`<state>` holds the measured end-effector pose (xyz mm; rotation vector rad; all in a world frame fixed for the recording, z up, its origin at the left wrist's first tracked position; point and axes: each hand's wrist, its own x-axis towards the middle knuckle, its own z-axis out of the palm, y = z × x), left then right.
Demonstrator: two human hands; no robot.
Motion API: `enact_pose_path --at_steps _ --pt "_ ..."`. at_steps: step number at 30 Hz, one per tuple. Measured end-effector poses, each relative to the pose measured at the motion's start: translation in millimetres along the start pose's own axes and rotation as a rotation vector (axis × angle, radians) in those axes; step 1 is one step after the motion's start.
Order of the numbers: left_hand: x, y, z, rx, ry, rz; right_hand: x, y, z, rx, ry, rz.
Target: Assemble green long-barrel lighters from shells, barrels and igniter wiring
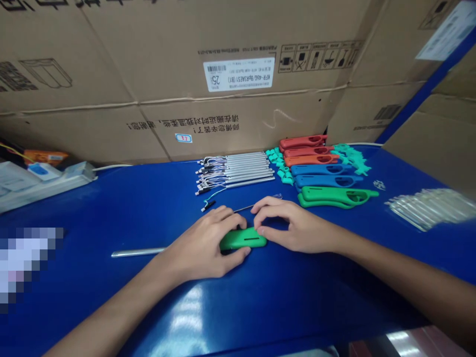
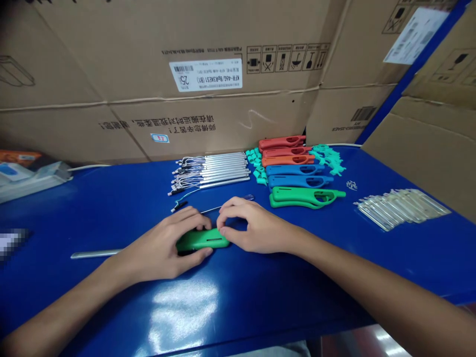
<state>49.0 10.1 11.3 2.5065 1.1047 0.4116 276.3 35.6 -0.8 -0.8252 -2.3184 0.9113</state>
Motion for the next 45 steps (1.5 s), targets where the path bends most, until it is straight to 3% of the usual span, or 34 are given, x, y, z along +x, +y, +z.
enact_pose_path --at_steps 10,17,25,41,45 --pt "2 0 -1.0 0.031 -0.013 0.022 -1 -2 -8 -0.090 -0.047 -0.006" --pt "0 -1 -2.3 0.057 -0.033 0.023 -6 -4 -8 -0.335 -0.021 -0.154" --pt "2 0 -2.7 0.078 -0.028 0.032 -6 -9 -8 -0.376 -0.034 -0.227" --pt "2 0 -2.7 0.081 -0.017 0.040 -6 -13 -10 -0.418 -0.043 -0.240" --pt "1 0 -2.3 0.097 -0.025 0.041 -5 -7 -12 -0.513 0.034 -0.237"
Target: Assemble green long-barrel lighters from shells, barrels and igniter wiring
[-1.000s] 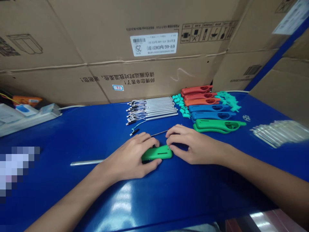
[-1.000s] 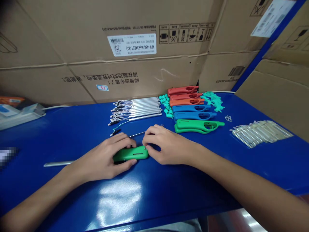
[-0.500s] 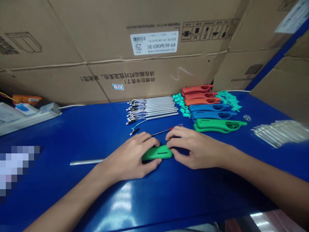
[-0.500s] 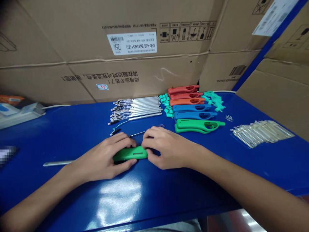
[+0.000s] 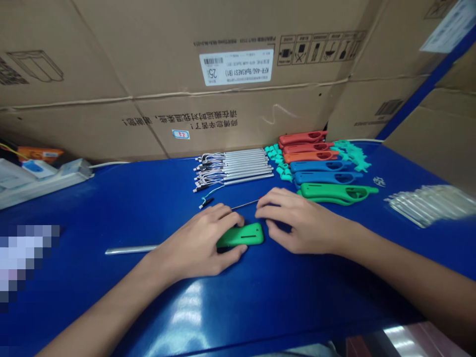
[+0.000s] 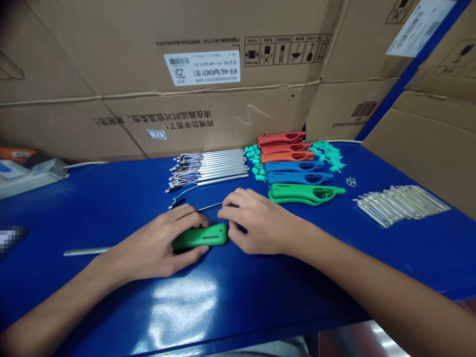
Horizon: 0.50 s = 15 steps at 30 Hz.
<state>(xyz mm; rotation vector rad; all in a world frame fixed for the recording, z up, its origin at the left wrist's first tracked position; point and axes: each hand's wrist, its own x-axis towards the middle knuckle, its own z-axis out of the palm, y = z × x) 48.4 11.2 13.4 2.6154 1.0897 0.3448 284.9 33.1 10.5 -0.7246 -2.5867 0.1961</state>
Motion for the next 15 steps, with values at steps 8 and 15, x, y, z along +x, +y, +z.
enact_pose_path --at_steps 8,15 --pt "-1 3 -2.4 0.075 -0.006 0.000 0 10 13 -0.374 -0.136 0.163" --pt "-2 3 -2.1 0.073 -0.010 -0.004 1 3 4 -0.084 -0.021 0.233"
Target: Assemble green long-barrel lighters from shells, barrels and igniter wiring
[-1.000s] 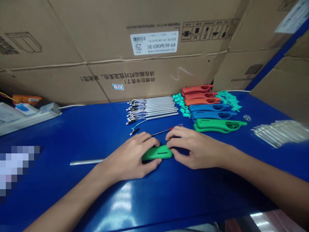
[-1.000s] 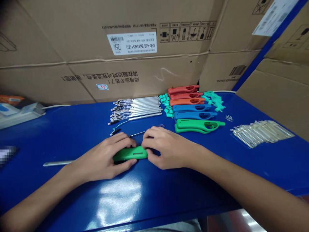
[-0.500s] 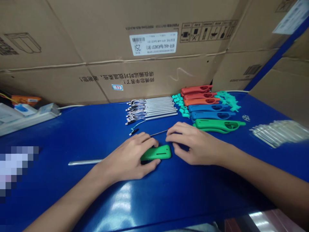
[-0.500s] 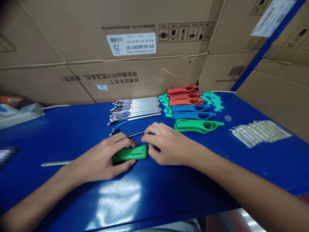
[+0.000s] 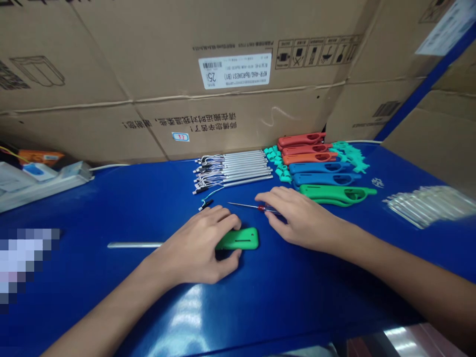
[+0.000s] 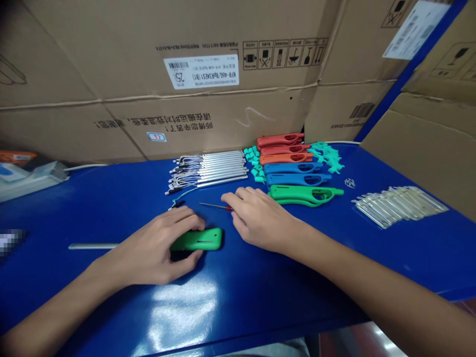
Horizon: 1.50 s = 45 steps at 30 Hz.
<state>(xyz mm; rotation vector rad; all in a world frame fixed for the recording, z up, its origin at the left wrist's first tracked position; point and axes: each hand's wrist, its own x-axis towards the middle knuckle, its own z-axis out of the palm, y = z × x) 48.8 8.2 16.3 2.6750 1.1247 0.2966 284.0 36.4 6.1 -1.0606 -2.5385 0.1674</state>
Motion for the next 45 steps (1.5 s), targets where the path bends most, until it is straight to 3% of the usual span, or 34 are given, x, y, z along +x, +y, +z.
enact_pose_path --at_steps 7,13,21,34,45 --pt "1 1 3.3 0.015 0.014 0.007 5 -9 -18 0.737 0.374 0.117" --pt "3 3 6.3 -0.020 0.023 0.023 6 -11 -21 1.016 0.434 0.115" --pt "1 5 5.8 -0.040 0.023 0.035 -1 -22 -13 0.988 0.409 0.092" --pt "2 1 9.7 -0.028 0.054 0.050 -8 -28 -5 0.750 0.295 -0.122" --pt "2 1 9.7 -0.033 0.032 0.033 -8 -26 -3 0.738 0.324 -0.121"
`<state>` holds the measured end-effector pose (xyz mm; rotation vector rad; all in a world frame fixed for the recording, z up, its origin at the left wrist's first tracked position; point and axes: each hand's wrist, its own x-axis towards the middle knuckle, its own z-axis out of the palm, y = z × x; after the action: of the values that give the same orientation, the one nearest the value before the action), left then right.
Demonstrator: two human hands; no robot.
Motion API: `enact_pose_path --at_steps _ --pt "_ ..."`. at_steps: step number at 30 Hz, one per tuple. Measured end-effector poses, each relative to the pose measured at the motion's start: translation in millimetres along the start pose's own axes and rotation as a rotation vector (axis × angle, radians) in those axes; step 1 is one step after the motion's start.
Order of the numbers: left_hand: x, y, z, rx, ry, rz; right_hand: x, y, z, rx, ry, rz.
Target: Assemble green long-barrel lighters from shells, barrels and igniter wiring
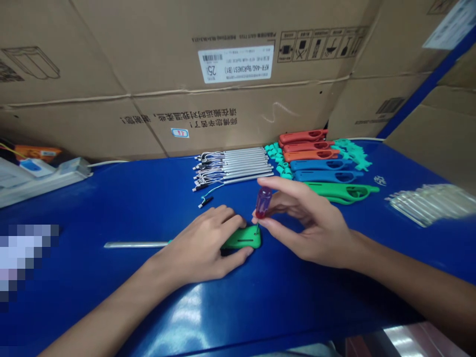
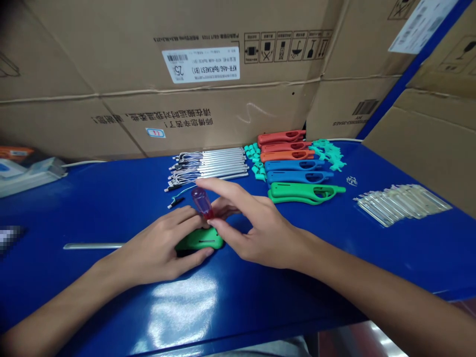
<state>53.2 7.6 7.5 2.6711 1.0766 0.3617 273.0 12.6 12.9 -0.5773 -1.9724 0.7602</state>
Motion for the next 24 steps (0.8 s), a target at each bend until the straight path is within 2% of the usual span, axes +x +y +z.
enact_pose_path --at_steps 17,24 --pt "-0.6 0.9 -1.4 -0.005 -0.011 -0.002 -3.9 1.5 5.7 0.020 0.010 0.082" --pt "-0.1 2.0 -1.4 -0.021 -0.010 -0.007 0.1 2.8 3.7 -0.064 -0.068 0.058"
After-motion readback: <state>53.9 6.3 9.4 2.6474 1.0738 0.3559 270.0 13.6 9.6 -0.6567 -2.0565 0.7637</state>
